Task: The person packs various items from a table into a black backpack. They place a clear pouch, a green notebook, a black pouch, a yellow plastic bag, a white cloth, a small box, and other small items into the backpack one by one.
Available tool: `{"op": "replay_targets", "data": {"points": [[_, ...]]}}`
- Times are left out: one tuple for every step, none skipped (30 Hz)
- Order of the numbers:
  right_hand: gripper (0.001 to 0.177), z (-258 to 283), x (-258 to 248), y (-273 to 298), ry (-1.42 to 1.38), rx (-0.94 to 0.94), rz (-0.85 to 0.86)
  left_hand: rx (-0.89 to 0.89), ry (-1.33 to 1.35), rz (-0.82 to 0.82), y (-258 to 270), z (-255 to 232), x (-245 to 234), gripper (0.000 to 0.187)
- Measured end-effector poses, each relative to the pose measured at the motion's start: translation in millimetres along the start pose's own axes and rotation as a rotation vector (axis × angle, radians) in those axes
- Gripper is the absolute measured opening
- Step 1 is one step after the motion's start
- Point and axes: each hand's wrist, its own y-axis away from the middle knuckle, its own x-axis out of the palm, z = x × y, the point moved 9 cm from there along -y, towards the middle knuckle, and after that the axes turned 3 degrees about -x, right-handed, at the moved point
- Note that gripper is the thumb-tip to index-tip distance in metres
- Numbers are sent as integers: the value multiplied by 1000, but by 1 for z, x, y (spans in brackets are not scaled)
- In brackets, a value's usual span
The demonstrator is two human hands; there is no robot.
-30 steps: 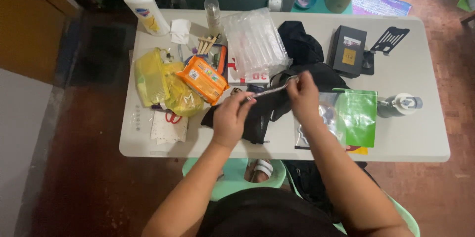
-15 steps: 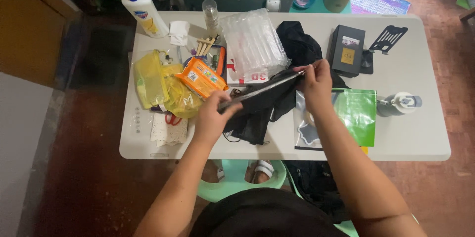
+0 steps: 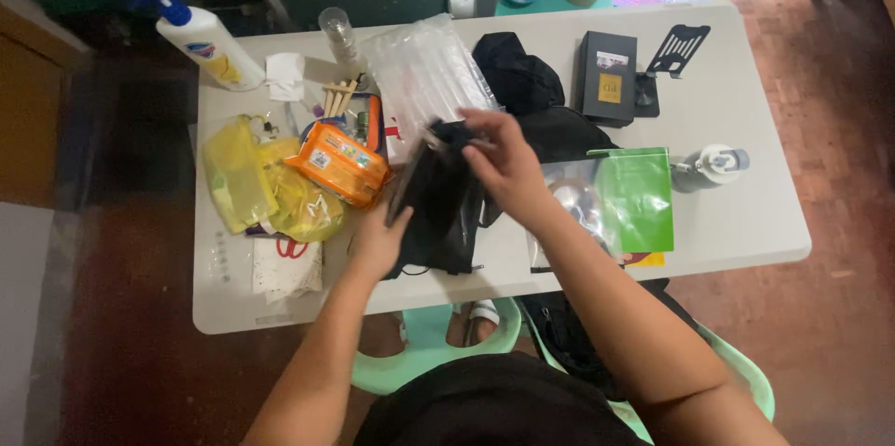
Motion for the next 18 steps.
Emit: {"op": "replay_targets", "data": {"points": [[22, -20, -12, 6, 0, 0, -4, 2, -2, 2, 3, -5, -11, 43], [32, -43, -33, 13, 100, 31, -93, -13, -35, -17, 6, -8, -24, 42], [42, -65, -54, 21, 200, 64, -181, -29, -67, -36, 9, -11, -37, 41], [42, -83, -61, 31, 201, 65, -185, -27, -69, -34, 8, -11, -45, 41], [42, -119, -71, 48, 223, 296, -207, -174, 50, 13, 10, 3, -49, 42], [44, -153, -82, 70, 241, 527, -222, -320, 168, 62, 13, 16, -51, 43], [44, -131, -67, 71, 242, 530, -228, -318, 165, 67, 10, 27, -52, 43], [52, -126, -43, 82, 157, 745, -135, -279, 413, 104, 7, 33, -49, 43], [61, -116, -18, 96, 69, 957, -37, -237, 662, 139, 4, 39, -46, 45], [61, -134, -10, 106, 69, 959, -41, -238, 661, 144, 4, 37, -42, 45], [67, -153, 9, 119, -138, 1002, -51, -258, 688, 218, 7, 35, -32, 44], [72, -171, 27, 132, -346, 1039, -61, -279, 715, 293, 10, 34, -23, 45], [72, -174, 34, 136, -347, 1039, -64, -279, 713, 296, 9, 37, -15, 45], [76, -175, 38, 136, -403, 994, -120, -227, 677, 309, 8, 36, -7, 46], [82, -176, 41, 137, -458, 946, -178, -174, 640, 325, 8, 34, 1, 46], [82, -174, 39, 139, -458, 944, -184, -172, 637, 330, 9, 28, 4, 46], [83, -175, 34, 141, -462, 946, -256, -231, 481, 337, 11, 30, 9, 47], [85, -175, 28, 143, -466, 948, -328, -288, 324, 341, 12, 32, 13, 49]]}}
